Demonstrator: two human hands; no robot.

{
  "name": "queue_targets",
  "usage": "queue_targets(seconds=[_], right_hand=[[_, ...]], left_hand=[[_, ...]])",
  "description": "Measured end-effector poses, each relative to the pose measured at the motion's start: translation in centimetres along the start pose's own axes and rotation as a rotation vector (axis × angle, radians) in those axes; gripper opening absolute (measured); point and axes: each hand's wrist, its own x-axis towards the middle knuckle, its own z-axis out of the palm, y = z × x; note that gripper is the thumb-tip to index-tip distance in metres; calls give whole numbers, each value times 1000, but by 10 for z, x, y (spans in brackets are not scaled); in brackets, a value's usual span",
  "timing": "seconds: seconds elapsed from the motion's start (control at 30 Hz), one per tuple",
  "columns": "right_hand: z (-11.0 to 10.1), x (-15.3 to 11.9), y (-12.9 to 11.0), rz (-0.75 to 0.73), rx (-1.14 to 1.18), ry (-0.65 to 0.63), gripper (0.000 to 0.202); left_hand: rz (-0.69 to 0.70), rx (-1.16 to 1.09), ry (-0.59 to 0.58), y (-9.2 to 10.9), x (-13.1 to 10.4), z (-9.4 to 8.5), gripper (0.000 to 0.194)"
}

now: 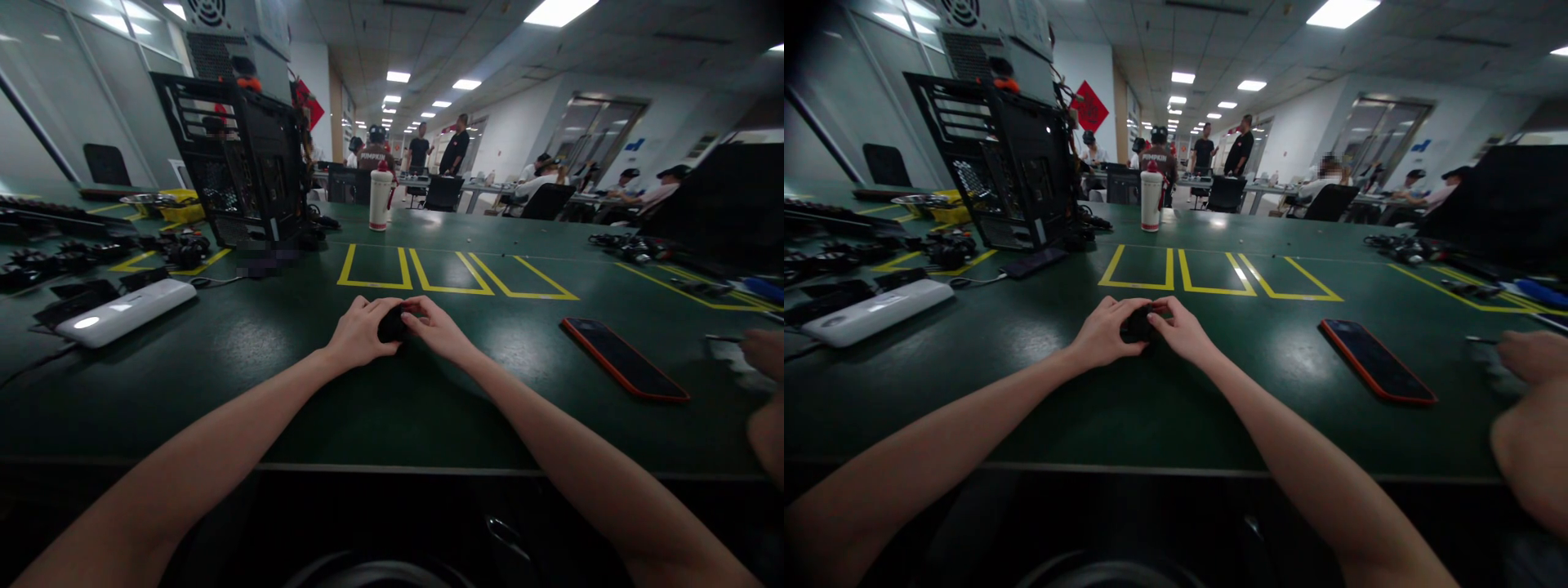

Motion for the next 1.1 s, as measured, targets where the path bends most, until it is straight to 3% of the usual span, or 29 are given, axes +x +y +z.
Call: queue_targets(seconds=[0.23,0.47,0.63,0.73,0.87,1.1], right_hand=[[-8,-5,-6,-55,109,-149,34],[-7,1,6,106,37,-132,24],[0,-2,-2,63,181,1,23],[-3,-5,-5,18,159,-61,19],[-8,-6,-1,-33,97,-135,31],[-5,-3,2,97,95,-120,27]], left_hand=[[-18,-2,-17,-1,0,1,61],[-19,24,-17,2,-2,-1,61],[-8,47,-21,6,-2,-3,60],[-11,61,-26,8,-3,-4,60],[-24,69,-30,8,-4,-3,61],[-20,76,-27,7,-4,-3,61]])
